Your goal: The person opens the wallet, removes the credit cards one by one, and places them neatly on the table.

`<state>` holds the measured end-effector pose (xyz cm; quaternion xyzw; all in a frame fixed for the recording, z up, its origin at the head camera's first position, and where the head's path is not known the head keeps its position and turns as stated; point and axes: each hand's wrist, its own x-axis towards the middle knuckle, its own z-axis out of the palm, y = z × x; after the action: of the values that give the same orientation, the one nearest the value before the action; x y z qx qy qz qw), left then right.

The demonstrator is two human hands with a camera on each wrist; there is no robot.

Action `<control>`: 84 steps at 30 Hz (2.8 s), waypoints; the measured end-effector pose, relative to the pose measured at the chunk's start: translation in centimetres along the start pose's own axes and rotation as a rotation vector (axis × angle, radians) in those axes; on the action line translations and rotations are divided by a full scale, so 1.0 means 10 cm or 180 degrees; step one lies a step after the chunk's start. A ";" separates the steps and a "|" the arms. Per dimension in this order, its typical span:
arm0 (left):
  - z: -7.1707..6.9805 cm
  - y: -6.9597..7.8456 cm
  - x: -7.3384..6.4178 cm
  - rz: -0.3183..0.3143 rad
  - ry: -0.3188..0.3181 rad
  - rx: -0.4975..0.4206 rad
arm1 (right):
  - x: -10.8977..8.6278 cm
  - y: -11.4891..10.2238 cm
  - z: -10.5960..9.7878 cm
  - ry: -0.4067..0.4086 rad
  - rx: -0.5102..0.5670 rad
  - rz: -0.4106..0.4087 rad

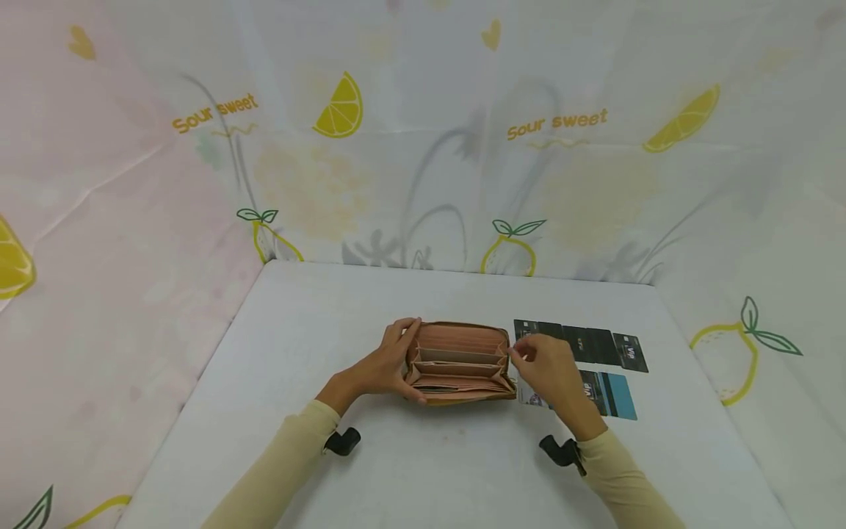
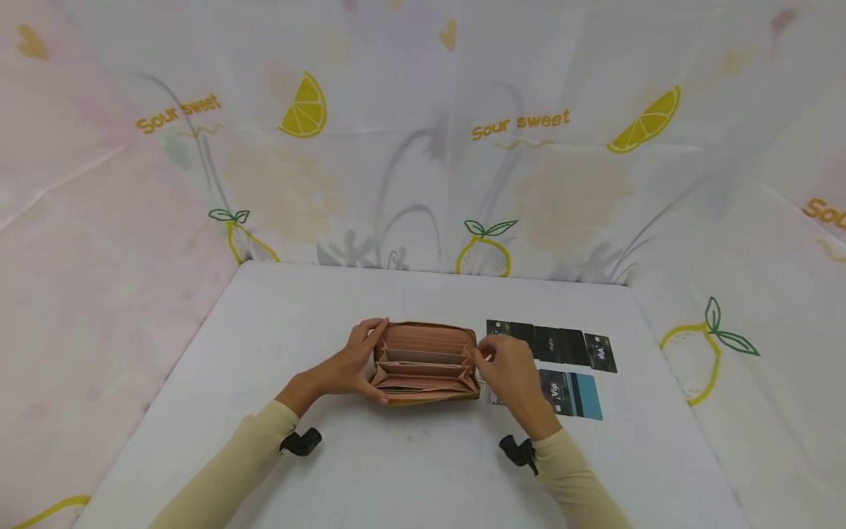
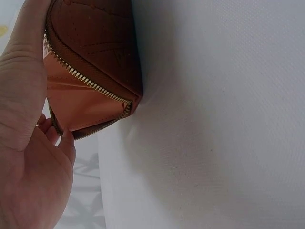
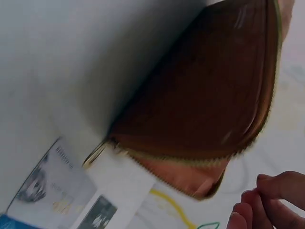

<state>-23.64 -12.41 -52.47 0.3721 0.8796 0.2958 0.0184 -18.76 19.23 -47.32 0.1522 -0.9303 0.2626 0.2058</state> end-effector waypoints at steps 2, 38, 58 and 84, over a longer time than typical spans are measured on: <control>0.00 0.00 0.00 -0.0010 -0.0005 0.0011 | 0.01 -0.14 0.09 -0.0015 0.0086 -0.0255; 0.00 -0.04 0.00 0.0074 0.0002 -0.0019 | -0.11 -0.82 0.69 -0.0572 -0.0876 -0.1888; -0.01 -0.01 0.00 0.0087 0.0017 -0.0017 | -0.08 -0.91 0.57 -0.0441 -0.0666 -0.1866; 0.02 -0.03 0.03 0.0043 -0.0033 0.0018 | 0.00 -0.25 -0.17 0.0324 0.0638 -0.0820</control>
<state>-23.99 -12.33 -52.72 0.3795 0.8778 0.2915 0.0199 -17.27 18.10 -44.96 0.2765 -0.8607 0.3328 0.2684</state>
